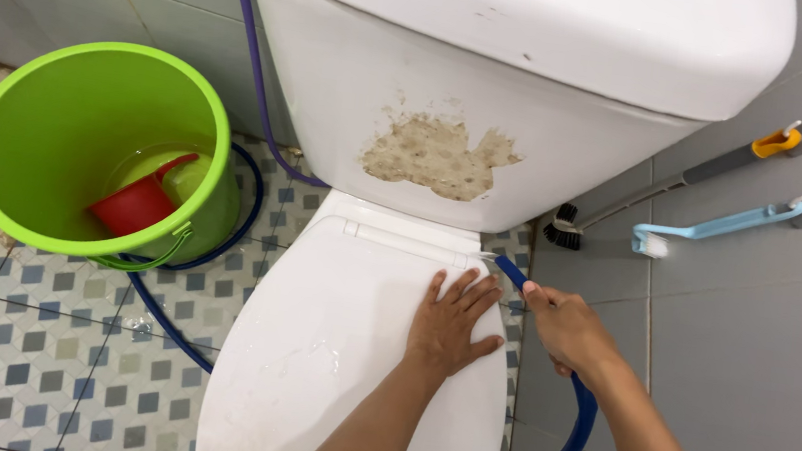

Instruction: The person cleans the exterior and lid of a toilet by scrubbing it with a toothbrush and rinsing it with water from a hose.

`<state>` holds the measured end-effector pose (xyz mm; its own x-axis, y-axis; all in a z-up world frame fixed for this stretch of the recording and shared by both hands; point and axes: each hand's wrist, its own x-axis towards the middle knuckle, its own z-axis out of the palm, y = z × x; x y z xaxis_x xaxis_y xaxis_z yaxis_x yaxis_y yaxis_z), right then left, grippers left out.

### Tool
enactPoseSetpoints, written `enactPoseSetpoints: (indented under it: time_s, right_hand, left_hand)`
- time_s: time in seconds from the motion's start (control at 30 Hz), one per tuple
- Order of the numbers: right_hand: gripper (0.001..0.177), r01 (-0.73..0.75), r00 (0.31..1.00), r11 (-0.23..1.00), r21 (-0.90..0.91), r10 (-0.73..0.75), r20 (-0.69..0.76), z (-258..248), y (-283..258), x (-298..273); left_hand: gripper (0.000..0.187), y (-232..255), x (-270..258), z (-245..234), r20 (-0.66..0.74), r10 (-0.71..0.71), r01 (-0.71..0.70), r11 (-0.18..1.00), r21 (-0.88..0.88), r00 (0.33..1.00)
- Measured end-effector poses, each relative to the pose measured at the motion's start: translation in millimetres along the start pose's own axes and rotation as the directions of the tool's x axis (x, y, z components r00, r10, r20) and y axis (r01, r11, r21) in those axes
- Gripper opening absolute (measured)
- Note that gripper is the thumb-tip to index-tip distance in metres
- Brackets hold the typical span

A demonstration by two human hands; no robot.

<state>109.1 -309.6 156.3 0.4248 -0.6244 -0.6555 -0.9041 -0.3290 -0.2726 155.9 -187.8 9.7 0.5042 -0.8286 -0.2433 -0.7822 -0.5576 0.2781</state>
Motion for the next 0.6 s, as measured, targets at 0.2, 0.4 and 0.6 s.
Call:
enactPoseSetpoints:
  time_s: [0.2, 0.4, 0.6]
  right_hand:
    - [0.06, 0.008, 1.0, 1.0, 0.024, -0.008, 0.016, -0.7, -7.1, 5.1]
    - [0.061, 0.059, 0.998, 0.998, 0.002, -0.059, -0.002, -0.8, -15.3, 5.0]
    - [0.062, 0.081, 0.997, 0.996, -0.035, -0.081, 0.018, 0.1, -16.4, 1.7]
  left_hand:
    - [0.093, -5.2, 3.0, -14.7, 0.02, -0.023, 0.023, 0.999, -0.022, 1.0]
    - [0.101, -10.5, 6.4, -37.7, 0.089, -0.091, 0.094, 0.995, -0.03, 0.992]
    - [0.092, -30.8, 25.4, -22.0, -0.008, -0.209, 0.206, 0.97, -0.131, 0.978]
